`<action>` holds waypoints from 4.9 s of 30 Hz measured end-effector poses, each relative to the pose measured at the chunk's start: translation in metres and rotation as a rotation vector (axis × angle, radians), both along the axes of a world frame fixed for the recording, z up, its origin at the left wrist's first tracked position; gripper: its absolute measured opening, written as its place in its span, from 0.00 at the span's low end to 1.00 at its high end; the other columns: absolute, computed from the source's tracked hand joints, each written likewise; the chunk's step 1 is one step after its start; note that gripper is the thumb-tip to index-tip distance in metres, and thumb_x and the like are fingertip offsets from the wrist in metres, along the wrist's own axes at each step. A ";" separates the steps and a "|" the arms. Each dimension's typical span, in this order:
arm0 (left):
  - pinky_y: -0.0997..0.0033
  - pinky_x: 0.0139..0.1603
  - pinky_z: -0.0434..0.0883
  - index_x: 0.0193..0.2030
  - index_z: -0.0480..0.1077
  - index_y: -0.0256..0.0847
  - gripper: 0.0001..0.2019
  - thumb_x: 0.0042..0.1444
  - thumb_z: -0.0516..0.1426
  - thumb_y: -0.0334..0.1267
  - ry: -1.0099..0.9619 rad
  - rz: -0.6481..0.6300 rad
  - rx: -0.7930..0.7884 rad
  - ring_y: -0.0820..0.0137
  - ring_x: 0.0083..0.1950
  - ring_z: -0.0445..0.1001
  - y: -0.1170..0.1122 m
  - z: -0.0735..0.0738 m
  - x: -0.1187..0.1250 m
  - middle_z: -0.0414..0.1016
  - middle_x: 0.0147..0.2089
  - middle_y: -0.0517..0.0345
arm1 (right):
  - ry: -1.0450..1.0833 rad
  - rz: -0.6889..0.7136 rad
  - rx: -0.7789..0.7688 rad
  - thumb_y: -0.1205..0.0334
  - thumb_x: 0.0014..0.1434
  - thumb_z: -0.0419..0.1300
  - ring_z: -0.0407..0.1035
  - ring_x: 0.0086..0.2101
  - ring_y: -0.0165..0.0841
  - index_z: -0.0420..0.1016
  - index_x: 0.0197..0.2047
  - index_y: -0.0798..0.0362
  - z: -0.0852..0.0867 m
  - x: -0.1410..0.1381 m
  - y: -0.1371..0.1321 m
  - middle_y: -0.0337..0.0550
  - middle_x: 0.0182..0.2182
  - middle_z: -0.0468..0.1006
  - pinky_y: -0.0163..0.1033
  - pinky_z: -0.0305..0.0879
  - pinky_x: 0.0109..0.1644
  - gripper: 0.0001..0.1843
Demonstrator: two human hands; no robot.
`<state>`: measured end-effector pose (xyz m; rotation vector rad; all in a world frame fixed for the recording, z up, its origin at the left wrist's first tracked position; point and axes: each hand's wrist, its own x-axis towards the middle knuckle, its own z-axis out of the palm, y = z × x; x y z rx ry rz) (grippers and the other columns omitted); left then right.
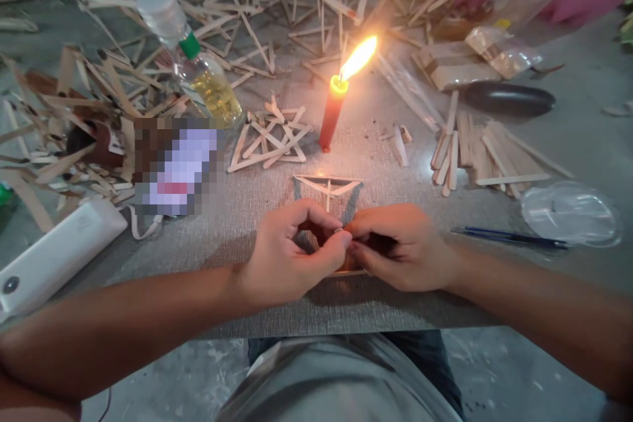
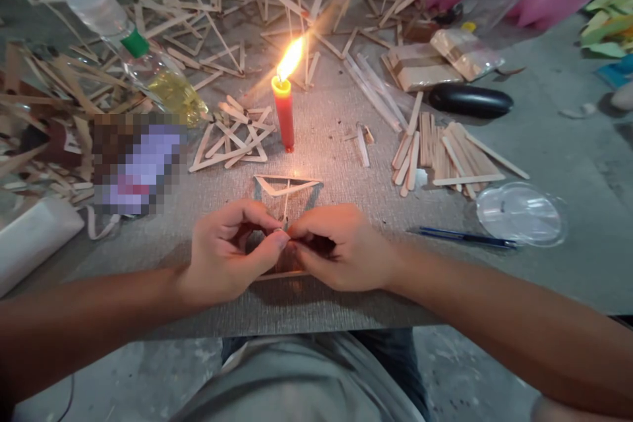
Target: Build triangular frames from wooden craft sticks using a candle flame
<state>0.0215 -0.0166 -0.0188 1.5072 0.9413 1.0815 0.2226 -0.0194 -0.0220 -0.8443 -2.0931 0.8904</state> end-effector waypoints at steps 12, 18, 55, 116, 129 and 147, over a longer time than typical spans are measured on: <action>0.73 0.32 0.76 0.42 0.76 0.39 0.05 0.63 0.61 0.37 -0.075 -0.165 0.007 0.72 0.32 0.77 0.000 0.000 -0.009 0.80 0.33 0.54 | 0.038 0.003 0.013 0.66 0.67 0.61 0.62 0.22 0.22 0.76 0.35 0.56 0.001 0.002 0.002 0.34 0.23 0.72 0.29 0.58 0.26 0.08; 0.77 0.32 0.76 0.41 0.76 0.39 0.03 0.64 0.63 0.36 -0.110 -0.128 -0.085 0.74 0.31 0.78 -0.002 -0.004 -0.007 0.81 0.33 0.56 | 0.040 -0.003 -0.001 0.62 0.70 0.60 0.60 0.22 0.22 0.73 0.30 0.55 0.001 0.004 0.003 0.34 0.21 0.69 0.29 0.57 0.27 0.15; 0.78 0.27 0.73 0.43 0.73 0.42 0.04 0.63 0.62 0.30 -0.133 -0.169 -0.117 0.75 0.30 0.78 -0.007 -0.002 -0.004 0.80 0.36 0.58 | 0.004 -0.041 0.078 0.58 0.73 0.59 0.59 0.23 0.23 0.73 0.31 0.55 -0.002 0.005 0.000 0.32 0.22 0.68 0.31 0.55 0.28 0.17; 0.45 0.62 0.75 0.59 0.74 0.55 0.22 0.66 0.55 0.24 0.410 0.125 0.893 0.58 0.65 0.73 0.027 -0.001 -0.022 0.76 0.65 0.53 | -0.150 0.179 0.288 0.62 0.73 0.56 0.71 0.26 0.28 0.74 0.41 0.54 -0.001 -0.005 -0.028 0.37 0.28 0.80 0.36 0.60 0.31 0.08; 0.50 0.57 0.78 0.56 0.76 0.55 0.20 0.65 0.55 0.25 0.467 0.144 0.899 0.59 0.61 0.74 0.024 -0.004 -0.023 0.76 0.64 0.54 | 0.153 0.300 0.295 0.70 0.62 0.55 0.66 0.19 0.29 0.67 0.44 0.49 0.012 0.007 -0.029 0.33 0.23 0.75 0.41 0.56 0.28 0.08; 0.59 0.45 0.75 0.56 0.77 0.51 0.21 0.64 0.55 0.23 0.442 0.098 0.903 0.61 0.54 0.72 0.021 -0.005 -0.023 0.71 0.59 0.50 | 0.333 -0.082 0.245 0.52 0.72 0.54 0.69 0.29 0.33 0.72 0.39 0.50 0.021 0.022 -0.030 0.45 0.33 0.71 0.39 0.66 0.27 0.14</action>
